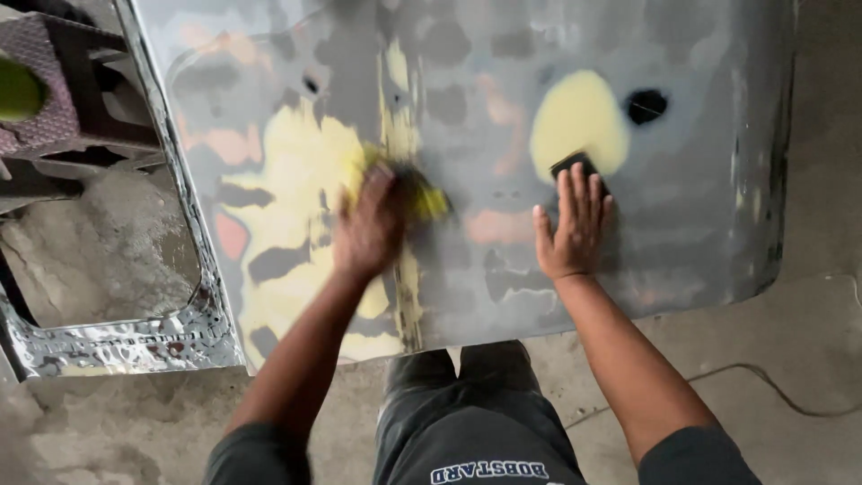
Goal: The person wipes a large flat surface with a yellow cloth and a black sponge. They move along the surface, cleaning different sections methodically. The person is wearing black slides.
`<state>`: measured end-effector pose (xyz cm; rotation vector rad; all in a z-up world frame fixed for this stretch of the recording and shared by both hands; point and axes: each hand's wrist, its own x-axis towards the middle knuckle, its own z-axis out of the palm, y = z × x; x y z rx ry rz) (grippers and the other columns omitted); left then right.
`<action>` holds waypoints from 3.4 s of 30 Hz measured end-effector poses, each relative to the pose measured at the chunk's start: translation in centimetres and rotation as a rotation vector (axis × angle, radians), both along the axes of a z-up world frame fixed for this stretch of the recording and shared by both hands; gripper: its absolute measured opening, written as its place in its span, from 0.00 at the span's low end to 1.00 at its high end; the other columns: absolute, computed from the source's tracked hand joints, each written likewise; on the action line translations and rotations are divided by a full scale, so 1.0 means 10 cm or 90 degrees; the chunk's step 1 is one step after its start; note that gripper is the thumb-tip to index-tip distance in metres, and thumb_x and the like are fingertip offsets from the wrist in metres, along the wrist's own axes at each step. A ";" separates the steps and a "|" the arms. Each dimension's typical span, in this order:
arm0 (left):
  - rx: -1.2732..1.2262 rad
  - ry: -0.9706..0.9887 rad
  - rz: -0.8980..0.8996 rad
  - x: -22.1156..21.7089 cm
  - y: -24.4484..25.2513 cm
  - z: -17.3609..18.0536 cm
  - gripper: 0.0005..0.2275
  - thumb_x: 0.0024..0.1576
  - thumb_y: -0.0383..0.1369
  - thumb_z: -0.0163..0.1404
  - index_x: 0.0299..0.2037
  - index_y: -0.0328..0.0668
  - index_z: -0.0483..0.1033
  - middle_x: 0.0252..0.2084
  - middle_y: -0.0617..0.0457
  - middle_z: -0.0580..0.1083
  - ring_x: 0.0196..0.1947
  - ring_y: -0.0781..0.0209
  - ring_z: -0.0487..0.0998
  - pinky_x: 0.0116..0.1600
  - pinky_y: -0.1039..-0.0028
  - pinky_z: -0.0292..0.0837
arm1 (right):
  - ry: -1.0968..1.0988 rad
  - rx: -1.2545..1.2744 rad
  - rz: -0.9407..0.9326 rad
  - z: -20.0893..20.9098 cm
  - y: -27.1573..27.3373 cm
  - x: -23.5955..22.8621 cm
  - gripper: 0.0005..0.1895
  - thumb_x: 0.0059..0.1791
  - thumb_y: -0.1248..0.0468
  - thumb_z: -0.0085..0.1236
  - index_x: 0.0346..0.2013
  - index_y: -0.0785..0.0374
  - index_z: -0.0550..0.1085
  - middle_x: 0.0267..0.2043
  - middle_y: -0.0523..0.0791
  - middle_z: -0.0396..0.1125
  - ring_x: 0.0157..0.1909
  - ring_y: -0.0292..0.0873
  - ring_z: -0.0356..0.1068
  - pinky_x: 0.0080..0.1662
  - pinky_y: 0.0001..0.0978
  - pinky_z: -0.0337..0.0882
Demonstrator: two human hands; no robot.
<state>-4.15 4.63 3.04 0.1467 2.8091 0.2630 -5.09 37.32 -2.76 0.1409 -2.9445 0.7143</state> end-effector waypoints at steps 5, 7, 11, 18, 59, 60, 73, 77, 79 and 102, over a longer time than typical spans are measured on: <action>0.035 0.150 0.194 -0.21 -0.19 -0.29 0.26 0.63 0.40 0.46 0.73 0.58 0.61 0.78 0.48 0.51 0.77 0.42 0.49 0.76 0.46 0.41 | -0.043 0.016 0.237 0.37 -0.34 0.30 0.37 0.54 0.50 0.49 0.74 0.64 0.58 0.76 0.54 0.51 0.77 0.63 0.48 0.72 0.65 0.47; 0.054 0.201 0.228 -0.21 -0.18 -0.33 0.26 0.62 0.41 0.47 0.73 0.57 0.62 0.79 0.47 0.50 0.78 0.41 0.48 0.76 0.47 0.41 | -0.098 -0.011 0.336 0.42 -0.46 0.65 0.40 0.51 0.50 0.51 0.73 0.68 0.57 0.73 0.55 0.52 0.75 0.64 0.50 0.70 0.67 0.50; 0.051 0.185 0.232 -0.24 -0.17 -0.31 0.27 0.61 0.42 0.47 0.73 0.57 0.62 0.79 0.47 0.49 0.78 0.41 0.47 0.76 0.47 0.39 | -0.126 0.017 0.482 0.29 -0.40 1.33 0.36 0.51 0.48 0.52 0.71 0.59 0.58 0.76 0.53 0.51 0.75 0.61 0.50 0.69 0.64 0.50; 0.043 0.173 0.228 -0.23 -0.18 -0.28 0.28 0.59 0.42 0.47 0.73 0.55 0.62 0.79 0.46 0.49 0.78 0.42 0.45 0.76 0.48 0.38 | -0.145 0.168 0.365 0.18 -0.77 -0.31 0.40 0.57 0.42 0.37 0.78 0.61 0.46 0.81 0.52 0.38 0.80 0.60 0.40 0.73 0.61 0.39; 0.060 0.186 0.232 -0.23 -0.18 -0.30 0.28 0.58 0.42 0.49 0.72 0.55 0.63 0.78 0.46 0.51 0.78 0.41 0.47 0.76 0.46 0.40 | -0.117 0.126 0.345 0.25 -1.20 -0.71 0.42 0.58 0.43 0.39 0.78 0.65 0.46 0.82 0.55 0.37 0.81 0.60 0.36 0.76 0.59 0.37; 0.063 0.184 0.231 -0.23 -0.18 -0.29 0.28 0.58 0.42 0.49 0.72 0.55 0.63 0.78 0.46 0.50 0.78 0.41 0.47 0.76 0.46 0.40 | -0.108 0.115 0.388 0.20 -1.22 -0.58 0.43 0.58 0.42 0.39 0.78 0.68 0.45 0.82 0.57 0.36 0.81 0.61 0.34 0.76 0.59 0.35; 0.072 0.165 0.219 -0.47 -0.29 -0.21 0.27 0.62 0.47 0.46 0.73 0.55 0.63 0.79 0.47 0.50 0.78 0.43 0.46 0.76 0.47 0.40 | -0.038 0.222 0.391 0.21 -0.67 -0.81 0.39 0.58 0.49 0.47 0.78 0.68 0.53 0.82 0.57 0.42 0.81 0.64 0.43 0.75 0.65 0.45; 0.070 0.186 0.213 -0.48 -0.27 -0.27 0.27 0.63 0.47 0.45 0.73 0.54 0.64 0.79 0.47 0.50 0.78 0.43 0.47 0.76 0.47 0.40 | -0.102 0.116 0.439 0.39 -1.01 -0.30 0.43 0.54 0.42 0.44 0.75 0.67 0.52 0.79 0.58 0.42 0.79 0.64 0.43 0.73 0.66 0.42; 0.062 0.190 0.214 -0.47 -0.30 -0.28 0.27 0.63 0.47 0.45 0.73 0.54 0.64 0.78 0.46 0.50 0.78 0.43 0.47 0.76 0.46 0.39 | -0.161 0.141 0.550 0.34 -0.97 0.10 0.44 0.51 0.41 0.44 0.73 0.66 0.52 0.78 0.58 0.42 0.77 0.63 0.44 0.71 0.64 0.42; 0.072 0.180 0.217 -0.49 -0.26 -0.24 0.28 0.60 0.47 0.47 0.73 0.54 0.63 0.77 0.45 0.52 0.77 0.39 0.49 0.75 0.45 0.42 | 0.073 0.010 0.570 -0.17 -0.50 -0.55 0.31 0.60 0.56 0.54 0.76 0.57 0.60 0.82 0.45 0.45 0.83 0.49 0.43 0.79 0.59 0.47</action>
